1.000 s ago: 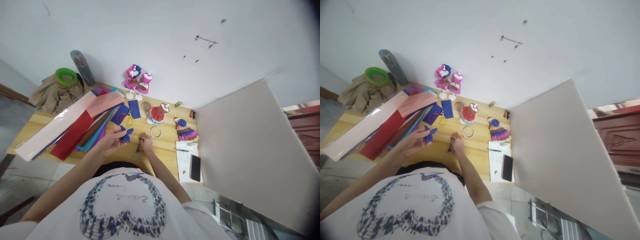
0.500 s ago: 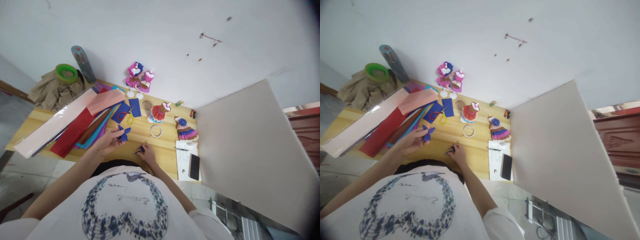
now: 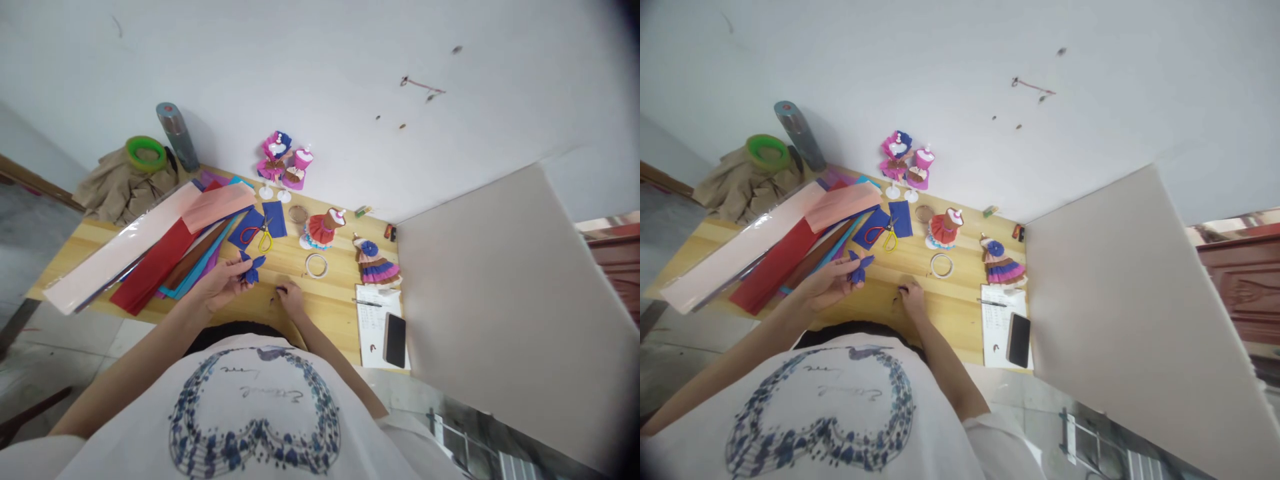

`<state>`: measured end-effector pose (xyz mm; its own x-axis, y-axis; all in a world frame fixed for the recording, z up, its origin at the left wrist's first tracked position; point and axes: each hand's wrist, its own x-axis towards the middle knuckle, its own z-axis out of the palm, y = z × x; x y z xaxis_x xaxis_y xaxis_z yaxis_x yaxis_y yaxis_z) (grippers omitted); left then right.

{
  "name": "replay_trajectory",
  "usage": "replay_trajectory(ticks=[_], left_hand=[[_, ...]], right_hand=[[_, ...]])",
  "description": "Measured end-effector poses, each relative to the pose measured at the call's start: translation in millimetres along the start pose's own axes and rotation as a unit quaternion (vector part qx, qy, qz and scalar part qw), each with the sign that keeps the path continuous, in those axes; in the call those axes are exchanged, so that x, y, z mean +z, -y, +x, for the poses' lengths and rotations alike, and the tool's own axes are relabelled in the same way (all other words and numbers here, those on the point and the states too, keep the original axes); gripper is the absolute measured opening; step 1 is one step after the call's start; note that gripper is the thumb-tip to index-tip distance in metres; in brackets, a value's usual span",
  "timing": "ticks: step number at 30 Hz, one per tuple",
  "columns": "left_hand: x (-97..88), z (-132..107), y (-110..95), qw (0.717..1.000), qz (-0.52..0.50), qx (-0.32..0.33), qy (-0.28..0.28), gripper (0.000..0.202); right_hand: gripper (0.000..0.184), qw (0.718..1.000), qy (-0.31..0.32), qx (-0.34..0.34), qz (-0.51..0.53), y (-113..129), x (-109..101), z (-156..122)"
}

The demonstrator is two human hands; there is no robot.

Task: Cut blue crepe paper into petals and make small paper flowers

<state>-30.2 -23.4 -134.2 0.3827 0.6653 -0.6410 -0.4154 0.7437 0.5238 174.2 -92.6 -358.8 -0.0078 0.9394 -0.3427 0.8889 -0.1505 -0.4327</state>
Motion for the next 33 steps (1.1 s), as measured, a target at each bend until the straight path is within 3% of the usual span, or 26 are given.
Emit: replay_trajectory(ticks=[3, 8, 13, 18, 22, 25, 28, 33], left_hand=[[-0.2, -0.4, 0.3, 1.000, 0.003, 0.000, 0.003, 0.006], [-2.8, 0.6, 3.4, 1.000, -0.002, 0.000, 0.006, 0.011], [-5.9, 3.4, 5.7, 1.000, -0.016, -0.002, 0.013, 0.008], [-11.2, 4.5, 4.4, 1.000, -0.021, 0.000, 0.007, 0.006], [-15.2, 5.4, 4.4, 1.000, -0.021, 0.000, 0.002, 0.009], [-13.7, 6.6, 5.5, 0.999, -0.031, -0.005, -0.008, 0.007], [-8.5, 6.0, 6.3, 0.999, -0.042, -0.012, -0.006, 0.008], [-4.2, 1.6, 6.5, 0.999, -0.038, -0.005, -0.008, 0.015]], right_hand=[[0.024, 1.000, 0.018, -0.011, -0.004, 6.4, 2.5, 1.6], [0.027, 0.998, 0.054, -0.039, -0.018, 20.1, 17.6, -18.5], [0.024, 0.997, 0.064, -0.046, -0.017, 18.2, 21.9, -30.0], [0.013, 1.000, -0.005, 0.000, 0.017, -3.7, 6.3, -30.3], [0.024, 0.989, -0.099, 0.101, 0.041, -40.9, -13.0, -45.5], [0.026, 0.977, -0.138, 0.153, 0.051, -55.3, -15.1, -54.7], [0.022, 0.976, -0.142, 0.147, 0.071, -45.1, -4.5, -51.8], [0.017, 0.989, -0.085, 0.090, 0.086, -11.2, 13.2, -39.9]])
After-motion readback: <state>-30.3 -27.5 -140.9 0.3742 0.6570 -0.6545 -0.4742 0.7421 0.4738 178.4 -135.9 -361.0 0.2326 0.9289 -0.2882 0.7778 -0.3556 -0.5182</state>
